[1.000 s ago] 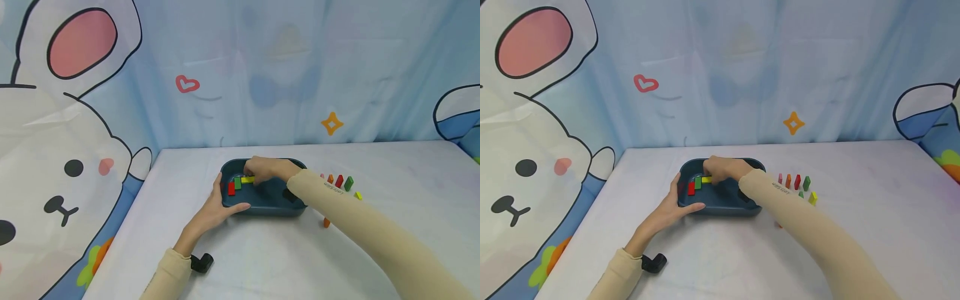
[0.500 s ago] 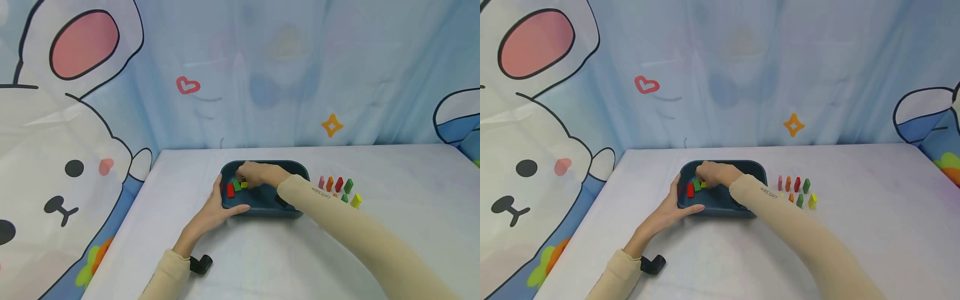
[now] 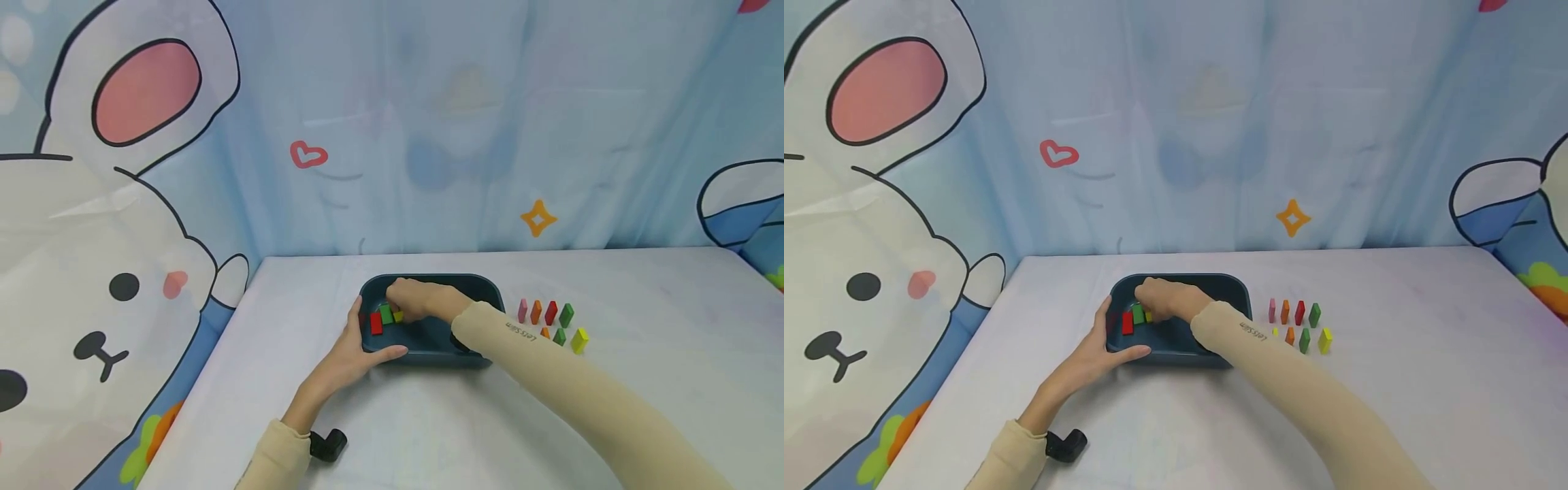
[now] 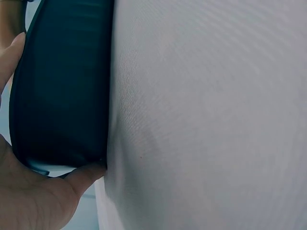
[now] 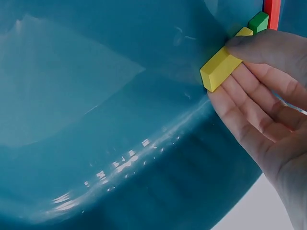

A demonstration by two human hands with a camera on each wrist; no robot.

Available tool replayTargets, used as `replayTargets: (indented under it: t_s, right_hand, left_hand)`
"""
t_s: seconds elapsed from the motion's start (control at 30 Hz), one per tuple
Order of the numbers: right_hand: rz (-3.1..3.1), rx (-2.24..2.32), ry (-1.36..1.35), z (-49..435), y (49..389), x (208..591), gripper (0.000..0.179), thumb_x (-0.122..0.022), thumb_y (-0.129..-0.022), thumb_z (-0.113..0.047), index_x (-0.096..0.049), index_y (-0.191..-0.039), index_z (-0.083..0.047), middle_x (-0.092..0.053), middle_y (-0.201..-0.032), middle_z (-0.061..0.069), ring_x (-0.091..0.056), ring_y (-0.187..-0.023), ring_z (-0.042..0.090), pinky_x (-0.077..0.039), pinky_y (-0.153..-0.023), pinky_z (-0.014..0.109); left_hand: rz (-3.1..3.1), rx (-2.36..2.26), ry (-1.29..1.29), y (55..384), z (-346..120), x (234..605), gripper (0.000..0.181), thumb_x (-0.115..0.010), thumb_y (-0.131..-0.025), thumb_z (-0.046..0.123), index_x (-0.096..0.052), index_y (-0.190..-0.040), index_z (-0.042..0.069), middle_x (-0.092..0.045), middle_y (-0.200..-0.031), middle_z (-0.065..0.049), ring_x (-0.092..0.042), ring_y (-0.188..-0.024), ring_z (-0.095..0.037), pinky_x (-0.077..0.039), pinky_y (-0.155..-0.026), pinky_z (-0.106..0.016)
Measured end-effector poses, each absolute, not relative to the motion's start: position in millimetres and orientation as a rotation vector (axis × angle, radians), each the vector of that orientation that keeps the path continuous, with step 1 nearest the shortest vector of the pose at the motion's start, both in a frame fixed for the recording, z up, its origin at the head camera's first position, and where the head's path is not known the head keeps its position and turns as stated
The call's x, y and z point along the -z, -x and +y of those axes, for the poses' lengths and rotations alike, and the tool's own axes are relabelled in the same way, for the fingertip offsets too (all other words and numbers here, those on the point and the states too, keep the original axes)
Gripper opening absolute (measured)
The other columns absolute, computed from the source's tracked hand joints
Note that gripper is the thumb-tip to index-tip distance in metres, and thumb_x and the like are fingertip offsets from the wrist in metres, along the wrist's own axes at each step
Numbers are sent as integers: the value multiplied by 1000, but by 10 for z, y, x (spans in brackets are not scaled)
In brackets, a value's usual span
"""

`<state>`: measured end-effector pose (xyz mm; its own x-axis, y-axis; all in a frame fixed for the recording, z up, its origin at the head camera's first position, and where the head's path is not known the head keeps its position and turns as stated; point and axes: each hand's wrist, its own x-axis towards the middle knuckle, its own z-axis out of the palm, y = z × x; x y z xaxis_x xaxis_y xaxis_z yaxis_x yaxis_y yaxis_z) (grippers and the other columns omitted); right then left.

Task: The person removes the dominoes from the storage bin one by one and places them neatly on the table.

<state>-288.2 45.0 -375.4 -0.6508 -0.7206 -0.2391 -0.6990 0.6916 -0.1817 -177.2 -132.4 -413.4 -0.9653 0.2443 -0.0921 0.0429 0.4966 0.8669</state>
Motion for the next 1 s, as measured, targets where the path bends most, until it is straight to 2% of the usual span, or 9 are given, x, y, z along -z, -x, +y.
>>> replayTargets:
  t_s: [0.23, 0.5, 0.8, 1.0]
  right_hand:
    - [2585, 134, 1146, 473, 2852, 3770, 10, -76, -91, 6, -74, -97, -2, -62, -86, 2, -51, -71, 14, -55, -72, 27]
    - [2573, 189, 1202, 577, 2844, 3773, 23, -78, -88, 7, -75, -110, 1, -71, -103, 7, -60, -85, 16, -60, -86, 32]
    - [2549, 475, 1252, 817, 2847, 3629, 27, -81, -83, 8, -75, -108, 1, -71, -98, 5, -64, -87, 17, -59, -84, 30]
    - [2546, 797, 1298, 1029, 2778, 3364, 28, -79, -87, 5, -73, -114, 2, -70, -103, 7, -67, -91, 21, -61, -85, 33]
  left_hand:
    - [2524, -1481, -247, 1743, -1313, 4156, 127, -82, -88, 51, 8, -168, 14, -15, -173, -16, -21, -157, -35, -27, -123, -60]
    - [2522, -1468, -250, 1747, -1290, 4175, 128, -82, -87, 55, 8, -168, 14, -15, -173, -19, -22, -157, -37, -27, -122, -61]
    - [2536, -1451, -231, 1747, -1280, 4150, 128, -82, -86, 55, 8, -168, 16, -14, -173, -17, -23, -156, -36, -29, -122, -60]
    - [2559, -1438, -220, 1743, -1315, 4137, 127, -82, -87, 55, 7, -168, 16, -12, -174, -17, -21, -157, -38, -27, -122, -63]
